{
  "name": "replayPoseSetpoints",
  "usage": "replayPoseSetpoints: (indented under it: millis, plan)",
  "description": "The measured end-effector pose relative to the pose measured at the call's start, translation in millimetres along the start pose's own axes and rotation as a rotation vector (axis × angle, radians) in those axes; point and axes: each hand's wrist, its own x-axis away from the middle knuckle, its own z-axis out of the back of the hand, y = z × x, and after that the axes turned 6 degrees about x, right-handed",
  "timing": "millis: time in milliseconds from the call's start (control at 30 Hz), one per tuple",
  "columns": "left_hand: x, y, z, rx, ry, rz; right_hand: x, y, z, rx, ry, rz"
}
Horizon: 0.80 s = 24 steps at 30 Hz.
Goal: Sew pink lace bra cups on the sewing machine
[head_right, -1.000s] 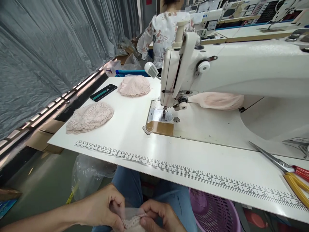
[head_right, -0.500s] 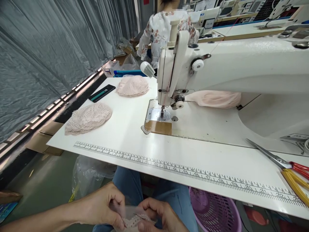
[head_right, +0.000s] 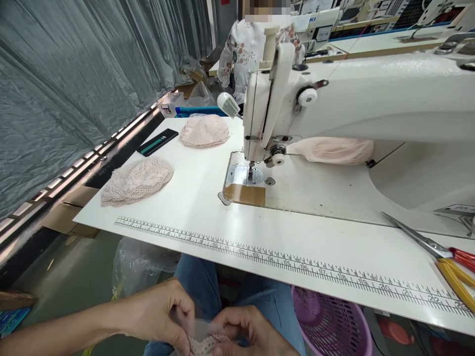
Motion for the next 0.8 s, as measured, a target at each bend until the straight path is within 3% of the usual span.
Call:
replayPoseSetpoints:
  millis: [233,500,633,800]
  plan:
    - [1,-8,3.1,0.119,-0.080,0.022,-10,15,3,-0.019,-0.006,0.012]
    - [-4,-12,5.8,0.157,-0.093,0.038,-12,12,4,-0.030,-0.019,0.048]
    - [-6,-21,14.1,0.203,-0.192,-0.001,-8,20,13,-0.088,0.005,0.026]
    - [-9,-23,17.6,0.186,-0.233,-0.069,-4,38,27,-0.101,-0.010,-0.006]
